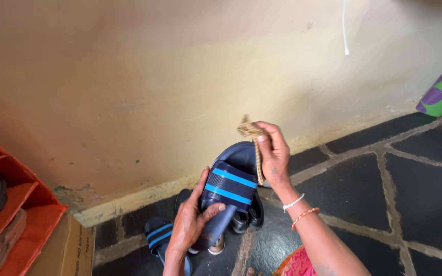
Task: The person cleans a brown leather sandal and a pair of blue slides using a small checkered cloth. They wipe the straps and soles of each shoe individually and then place them into an orange shoe rack.
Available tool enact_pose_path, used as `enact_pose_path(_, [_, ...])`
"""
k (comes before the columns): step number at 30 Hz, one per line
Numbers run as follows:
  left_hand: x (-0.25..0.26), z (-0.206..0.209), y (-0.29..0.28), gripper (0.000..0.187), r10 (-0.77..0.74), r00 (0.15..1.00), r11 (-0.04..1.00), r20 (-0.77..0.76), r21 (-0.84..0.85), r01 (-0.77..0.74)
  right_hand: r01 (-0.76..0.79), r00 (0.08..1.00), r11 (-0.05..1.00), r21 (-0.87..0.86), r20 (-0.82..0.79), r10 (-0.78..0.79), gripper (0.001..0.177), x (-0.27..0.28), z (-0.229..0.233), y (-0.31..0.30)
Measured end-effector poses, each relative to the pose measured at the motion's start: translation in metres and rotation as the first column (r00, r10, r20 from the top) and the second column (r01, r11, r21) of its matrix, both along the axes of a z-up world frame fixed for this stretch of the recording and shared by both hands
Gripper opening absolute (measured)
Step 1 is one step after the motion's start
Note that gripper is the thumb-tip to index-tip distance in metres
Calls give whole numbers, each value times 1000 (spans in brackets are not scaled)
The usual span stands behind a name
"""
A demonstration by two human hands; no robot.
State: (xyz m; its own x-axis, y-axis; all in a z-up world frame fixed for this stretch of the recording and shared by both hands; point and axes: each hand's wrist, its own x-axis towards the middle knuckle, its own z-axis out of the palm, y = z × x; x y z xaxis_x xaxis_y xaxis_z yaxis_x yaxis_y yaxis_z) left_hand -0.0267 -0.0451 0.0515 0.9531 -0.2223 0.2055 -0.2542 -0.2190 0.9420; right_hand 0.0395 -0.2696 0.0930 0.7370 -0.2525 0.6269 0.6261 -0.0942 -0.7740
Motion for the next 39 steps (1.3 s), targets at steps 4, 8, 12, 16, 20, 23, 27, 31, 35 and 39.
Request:
enact_pose_path(4, [-6, 12, 6, 84, 115, 956, 905, 271, 369, -214, 39, 962, 706, -708, 217, 165, 28, -15, 3, 9])
enact_pose_path(8, [1, 6, 16, 61, 155, 919, 814, 362, 481, -327, 121, 930, 519, -846, 279, 239, 32, -17, -2, 20])
enact_pose_path(12, [8, 0, 24, 47, 192, 880, 811, 434, 435, -391, 20, 935, 676, -736, 253, 247, 27, 6, 0, 1])
enact_pose_path(16, [2, 8, 19, 51, 193, 878, 849, 437, 374, -373, -72, 997, 832, -550, -31, 66, 26, -6, 9, -12])
enact_pose_path(20, [-9, 16, 2, 53, 108, 890, 855, 443, 415, -310, 193, 966, 672, -715, 258, -4, 23, -14, 10, 2])
enact_pose_path(23, [-15, 21, -5, 54, 88, 925, 848, 369, 460, -264, 313, 917, 620, -720, 400, 2, 19, -12, 11, 0])
enact_pose_path(27, [-14, 18, 8, 59, 131, 907, 897, 399, 343, -280, 406, 881, 728, -552, 449, -151, 12, -5, 14, -16])
enact_pose_path(31, [9, -5, 30, 36, 140, 990, 988, 20, -74, -138, 278, 960, 874, -398, 85, -267, 13, -4, 19, -36])
enact_pose_path(35, [9, -12, 30, 33, 184, 978, 975, 96, -144, -169, 139, 990, 926, -352, 51, -129, 18, -3, 19, -27])
enact_pose_path(39, [4, -10, 14, 37, 254, 958, 945, 132, 178, -275, 50, 994, 860, -508, 105, 4, 14, -13, 14, 2])
